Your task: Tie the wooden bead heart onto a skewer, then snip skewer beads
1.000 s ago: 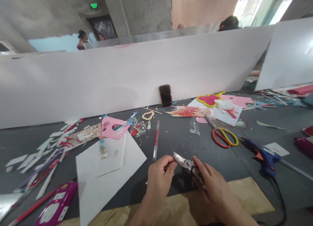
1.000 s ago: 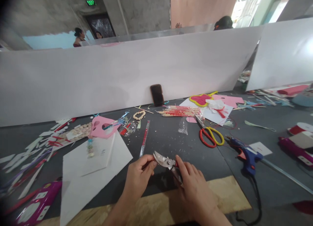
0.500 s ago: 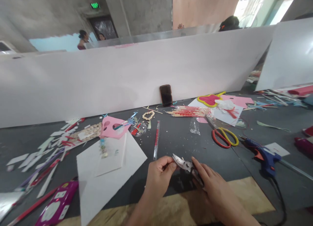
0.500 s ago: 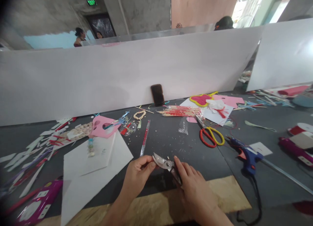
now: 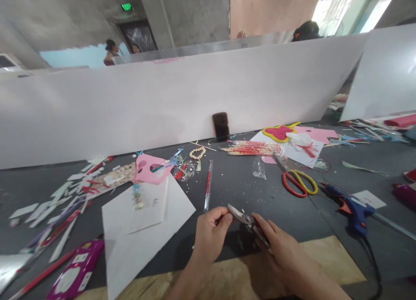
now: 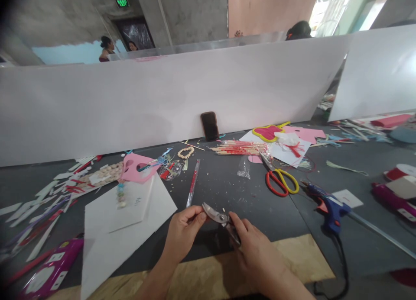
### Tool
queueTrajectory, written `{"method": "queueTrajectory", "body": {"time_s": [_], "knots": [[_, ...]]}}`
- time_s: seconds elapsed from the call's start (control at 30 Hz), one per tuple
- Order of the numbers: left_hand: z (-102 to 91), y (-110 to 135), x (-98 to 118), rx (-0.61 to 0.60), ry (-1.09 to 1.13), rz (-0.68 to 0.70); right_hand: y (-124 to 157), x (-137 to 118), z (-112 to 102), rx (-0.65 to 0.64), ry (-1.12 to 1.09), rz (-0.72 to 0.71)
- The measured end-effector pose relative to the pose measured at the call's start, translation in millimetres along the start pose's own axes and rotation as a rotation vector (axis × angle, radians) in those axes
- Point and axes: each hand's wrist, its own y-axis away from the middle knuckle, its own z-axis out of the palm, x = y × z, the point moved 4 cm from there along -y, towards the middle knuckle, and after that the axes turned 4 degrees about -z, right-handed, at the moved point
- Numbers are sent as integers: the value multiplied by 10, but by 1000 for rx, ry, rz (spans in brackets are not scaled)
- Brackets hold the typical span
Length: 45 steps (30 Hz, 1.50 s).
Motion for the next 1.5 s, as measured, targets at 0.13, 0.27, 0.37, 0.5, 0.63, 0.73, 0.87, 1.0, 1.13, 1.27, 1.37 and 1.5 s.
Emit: {"method": "queueTrajectory", "body": {"time_s": [0.13, 0.27, 0.37, 0.5, 0.63, 0.73, 0.87, 1.0, 1.13, 1.27, 1.37, 1.5], "knots": [[-8, 3, -37, -16, 3, 6, -10, -13, -47, -17, -55, -17], [-17, 0, -84, -17, 17, 12, -32, -58, -135, -63, -133, -16], [-23, -10, -93, -13, 30, 12, -42, -109, -208, -116, -196, -10], [-37, -22, -91, 4, 29, -4, -41, -172, -281, -197, -316, 31], [-11, -30, -116, -11, 75, -30, -51, -216, -346, -222, -391, 29], [29, -39, -165, -70, 179, -97, -48, -220, -361, -275, -394, 10], [-26, -62, -171, -131, 94, -101, -65, -111, -358, -228, -49, 20], [-196, -111, -108, -79, -222, -62, -100, 64, -363, -60, 495, 81], [-274, -163, -27, -16, -391, -20, -98, 127, -347, 20, 715, 36], [-160, -240, 29, -39, -514, 89, -72, 126, -345, 95, 819, 5], [14, -325, 53, -82, -694, 160, -59, 102, -340, 128, 868, -10], [237, -417, 74, -164, -899, 196, -48, 62, -342, 160, 894, -34]]}}
